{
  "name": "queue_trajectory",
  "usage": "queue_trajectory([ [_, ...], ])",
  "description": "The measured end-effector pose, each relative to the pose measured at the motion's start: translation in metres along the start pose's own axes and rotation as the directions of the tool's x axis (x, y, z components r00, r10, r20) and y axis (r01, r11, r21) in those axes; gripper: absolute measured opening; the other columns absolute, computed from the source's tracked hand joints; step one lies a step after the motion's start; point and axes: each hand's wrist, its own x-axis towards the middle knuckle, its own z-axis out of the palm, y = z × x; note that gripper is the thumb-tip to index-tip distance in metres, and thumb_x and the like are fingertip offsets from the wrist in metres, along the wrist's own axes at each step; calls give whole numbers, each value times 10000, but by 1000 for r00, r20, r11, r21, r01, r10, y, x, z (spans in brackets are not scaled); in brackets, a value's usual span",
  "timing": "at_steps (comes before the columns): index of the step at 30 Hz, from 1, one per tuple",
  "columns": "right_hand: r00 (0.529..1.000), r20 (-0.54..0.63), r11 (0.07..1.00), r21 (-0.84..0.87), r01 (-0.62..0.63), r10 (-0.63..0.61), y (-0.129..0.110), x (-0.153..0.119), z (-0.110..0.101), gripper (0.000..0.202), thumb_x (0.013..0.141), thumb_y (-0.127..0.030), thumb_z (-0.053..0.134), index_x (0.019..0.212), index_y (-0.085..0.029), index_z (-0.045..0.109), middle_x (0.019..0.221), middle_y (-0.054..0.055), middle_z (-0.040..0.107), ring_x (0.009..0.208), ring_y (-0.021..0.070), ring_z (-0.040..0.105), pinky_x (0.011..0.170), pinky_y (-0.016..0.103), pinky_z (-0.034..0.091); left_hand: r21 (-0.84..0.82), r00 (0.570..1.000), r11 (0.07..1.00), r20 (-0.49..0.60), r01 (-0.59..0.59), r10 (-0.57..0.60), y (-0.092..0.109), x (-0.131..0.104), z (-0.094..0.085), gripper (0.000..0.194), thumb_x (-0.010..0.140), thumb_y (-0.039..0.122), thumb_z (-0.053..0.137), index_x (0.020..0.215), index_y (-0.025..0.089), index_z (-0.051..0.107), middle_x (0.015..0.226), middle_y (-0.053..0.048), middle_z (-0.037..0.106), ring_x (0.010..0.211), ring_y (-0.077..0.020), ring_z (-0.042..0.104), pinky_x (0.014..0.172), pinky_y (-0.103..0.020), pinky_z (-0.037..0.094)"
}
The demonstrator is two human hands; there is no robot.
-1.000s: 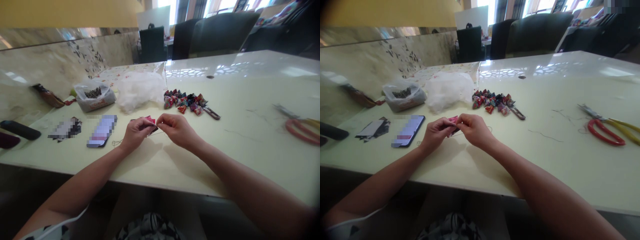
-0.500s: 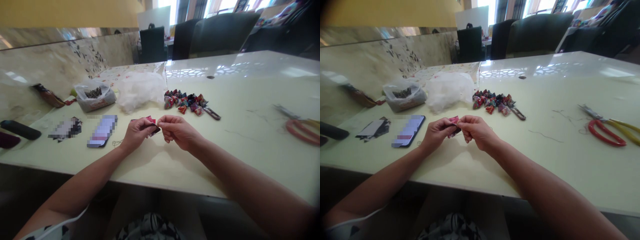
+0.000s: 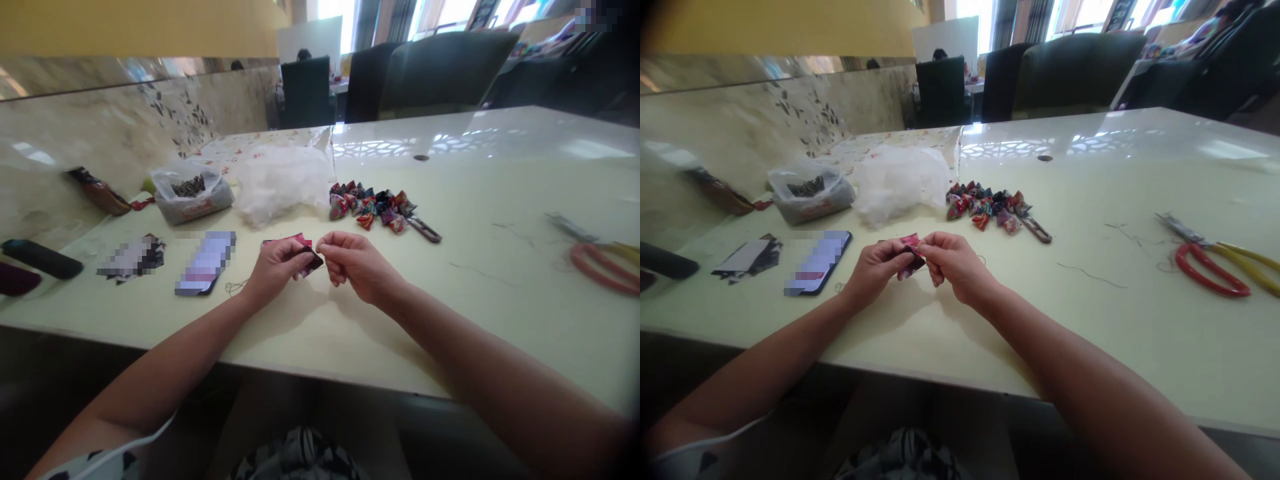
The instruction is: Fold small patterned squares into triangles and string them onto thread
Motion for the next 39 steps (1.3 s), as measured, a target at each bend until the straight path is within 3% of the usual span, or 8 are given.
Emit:
queue_trajectory([
  [7, 977, -134, 969, -206, 139, -168, 0, 5, -5, 98, 826, -213, 624, 751, -171, 575, 562, -57, 514, 429, 51, 432, 415, 190, 366, -62, 994, 992, 11, 106, -105, -4, 2, -2, 285, 838, 395, 764, 775, 130, 680, 617, -17, 633, 520, -76, 488, 545, -230, 397],
  [13, 986, -105, 946, -310, 94, -133, -2, 4, -4, 104, 895, -250, 541, 803, -201, 539, 563, -81, 416, 419, 59, 366, 385, 200, 319, -7, 992, 995, 84, 99, -98, -2, 3, -3, 293, 841, 387, 757, 724, 138, 655, 566, -1, 600, 520, -85, 509, 551, -232, 402],
  [18, 990, -2, 880, -458, 126, -143, 2, 4, -2, 221, 853, -366, 658, 782, -183, 557, 589, -55, 480, 495, 65, 382, 455, 214, 294, 61, 984, 994, 152, 88, -97, -4, 4, -3, 307, 818, 410, 772, 713, 147, 651, 557, -4, 610, 522, -101, 544, 538, -233, 409],
  [21, 987, 69, 845, -511, 160, -145, 3, 4, -3, 230, 849, -348, 633, 724, -176, 543, 613, -29, 509, 566, 87, 425, 521, 231, 322, 51, 974, 994, 201, 98, -106, -6, 5, -4, 297, 800, 422, 784, 758, 148, 678, 564, 2, 611, 506, -98, 537, 520, -228, 404],
  [25, 976, 72, 794, -570, 211, -208, 3, 3, -2, 246, 859, -314, 584, 669, -186, 494, 641, -14, 512, 630, 109, 443, 580, 248, 339, 10, 967, 996, 237, 91, -91, -3, 5, -4, 297, 803, 416, 787, 749, 151, 664, 570, 12, 592, 518, -91, 531, 529, -221, 406],
  [31, 972, -30, 839, -511, 184, -232, 4, 2, 0, 265, 924, -374, 517, 726, -199, 506, 604, -40, 430, 586, 114, 404, 575, 263, 332, -14, 988, 997, 139, 74, -71, 1, 3, -3, 291, 804, 397, 794, 738, 142, 671, 605, -3, 619, 526, -84, 520, 537, -224, 415],
  [36, 931, -3, 729, -623, 284, -366, 0, 2, -4, 189, 956, -342, 477, 824, -210, 499, 675, -30, 464, 631, 128, 412, 628, 275, 348, -121, 997, 990, -30, 74, -78, -4, 4, -2, 286, 759, 384, 827, 880, 142, 735, 677, -16, 667, 520, -80, 502, 507, -225, 403],
  [39, 907, 58, 626, -705, 333, -417, -4, -1, -4, 159, 942, -282, 486, 800, -211, 483, 695, -13, 504, 646, 135, 423, 642, 280, 337, -120, 994, 990, -71, 71, -80, -4, 4, -2, 279, 769, 394, 815, 864, 140, 747, 637, -13, 654, 508, -78, 492, 491, -220, 386],
])
